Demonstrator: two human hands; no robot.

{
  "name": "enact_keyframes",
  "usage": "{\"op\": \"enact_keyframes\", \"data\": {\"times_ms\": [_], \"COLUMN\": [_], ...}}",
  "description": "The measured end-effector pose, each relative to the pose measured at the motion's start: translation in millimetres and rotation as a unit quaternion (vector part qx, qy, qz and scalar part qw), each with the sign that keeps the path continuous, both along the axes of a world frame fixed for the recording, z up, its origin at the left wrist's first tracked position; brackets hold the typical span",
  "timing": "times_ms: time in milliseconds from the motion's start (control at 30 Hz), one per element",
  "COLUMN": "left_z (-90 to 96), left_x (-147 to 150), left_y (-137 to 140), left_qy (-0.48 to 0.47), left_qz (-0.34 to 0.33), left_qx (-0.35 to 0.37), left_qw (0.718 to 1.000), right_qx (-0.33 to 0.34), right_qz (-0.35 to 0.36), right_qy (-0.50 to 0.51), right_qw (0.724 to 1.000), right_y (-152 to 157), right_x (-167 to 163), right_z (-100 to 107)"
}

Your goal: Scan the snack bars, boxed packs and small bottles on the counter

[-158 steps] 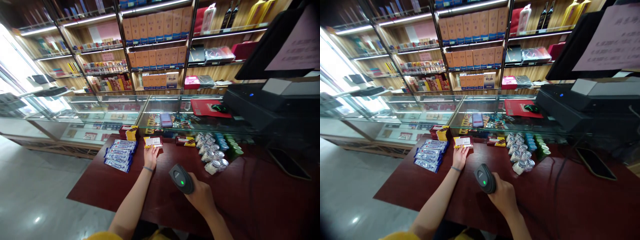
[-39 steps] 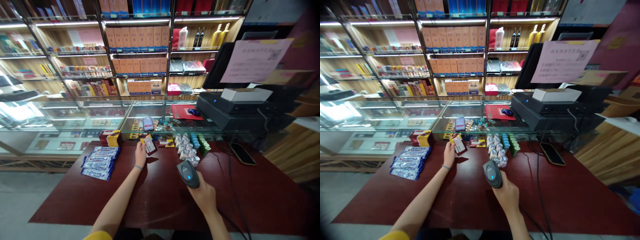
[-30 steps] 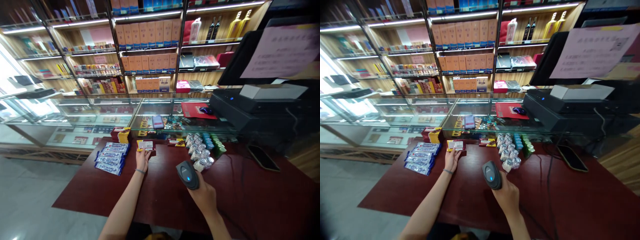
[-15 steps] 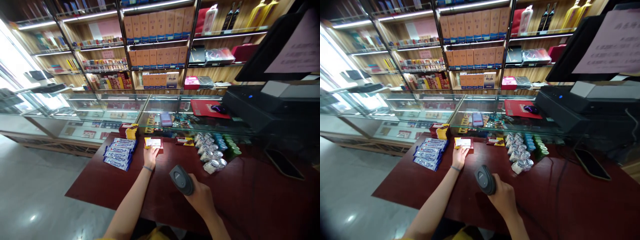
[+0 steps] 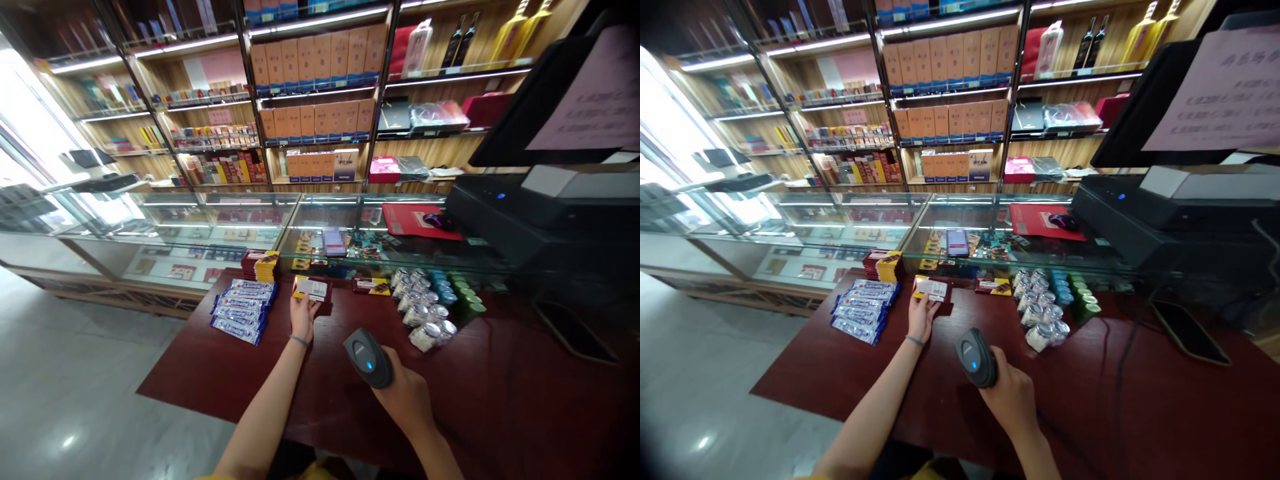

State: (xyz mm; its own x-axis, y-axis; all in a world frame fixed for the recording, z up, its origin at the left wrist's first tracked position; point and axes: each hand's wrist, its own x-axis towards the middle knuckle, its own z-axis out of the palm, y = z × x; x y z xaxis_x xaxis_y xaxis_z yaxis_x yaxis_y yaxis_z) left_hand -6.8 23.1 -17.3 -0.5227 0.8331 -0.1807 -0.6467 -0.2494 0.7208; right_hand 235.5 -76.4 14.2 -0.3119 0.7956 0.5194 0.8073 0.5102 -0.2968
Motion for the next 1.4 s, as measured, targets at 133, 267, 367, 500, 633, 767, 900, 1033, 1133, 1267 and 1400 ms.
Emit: {"op": "enact_keyframes", "data": {"times_ms": [133, 267, 367, 500, 633, 767, 900, 1033, 1133, 1267, 1400], "left_z": [9.3, 28.5, 49.0, 81.6, 107.0, 110.8, 103.4, 98.9, 98.3, 97.8, 96.5], "left_x": [2.0, -13.6, -40.9, -93.8, -145.8, -174.6, -183.6, -186.9, -187.4, -187.3, -189.0], "left_y": [-0.7, -5.9, -15.6, -27.9, -23.3, -6.2, 5.8, 12.1, 15.4, 16.9, 15.7], "left_qy": [0.065, 0.195, 0.286, 0.392, 0.598, 0.675, 0.697, 0.748, 0.704, 0.627, 0.639], "left_qz": [0.004, 0.062, 0.134, 0.153, 0.117, 0.091, 0.071, 0.070, 0.059, 0.003, -0.033], "left_qx": [-0.054, -0.032, -0.007, 0.065, 0.094, 0.071, 0.062, 0.077, 0.079, 0.038, 0.029], "left_qw": [0.996, 0.978, 0.949, 0.905, 0.788, 0.729, 0.711, 0.656, 0.703, 0.778, 0.768], "right_qx": [0.020, 0.040, 0.054, 0.044, 0.042, 0.047, 0.045, 0.033, 0.030, 0.027, 0.027], "right_qz": [0.002, -0.010, -0.010, -0.016, -0.020, -0.026, -0.034, -0.034, -0.036, -0.033, -0.035], "right_qy": [0.004, 0.007, 0.005, 0.012, 0.006, 0.001, 0.000, -0.002, -0.005, -0.006, 0.001], "right_qw": [1.000, 0.999, 0.999, 0.999, 0.999, 0.999, 0.998, 0.999, 0.999, 0.999, 0.999], "right_y": [5.7, 12.2, 14.1, 14.4, 15.8, 16.7, 16.1, 15.6, 15.5, 15.7, 16.2], "right_x": [-0.2, -0.8, -2.7, -7.1, -10.6, -12.6, -14.0, -14.3, -14.0, -13.5, -12.7], "right_z": [-0.4, -2.9, -3.9, -3.3, -4.1, -5.4, -5.8, -6.4, -7.3, -9.6, -11.9]}}
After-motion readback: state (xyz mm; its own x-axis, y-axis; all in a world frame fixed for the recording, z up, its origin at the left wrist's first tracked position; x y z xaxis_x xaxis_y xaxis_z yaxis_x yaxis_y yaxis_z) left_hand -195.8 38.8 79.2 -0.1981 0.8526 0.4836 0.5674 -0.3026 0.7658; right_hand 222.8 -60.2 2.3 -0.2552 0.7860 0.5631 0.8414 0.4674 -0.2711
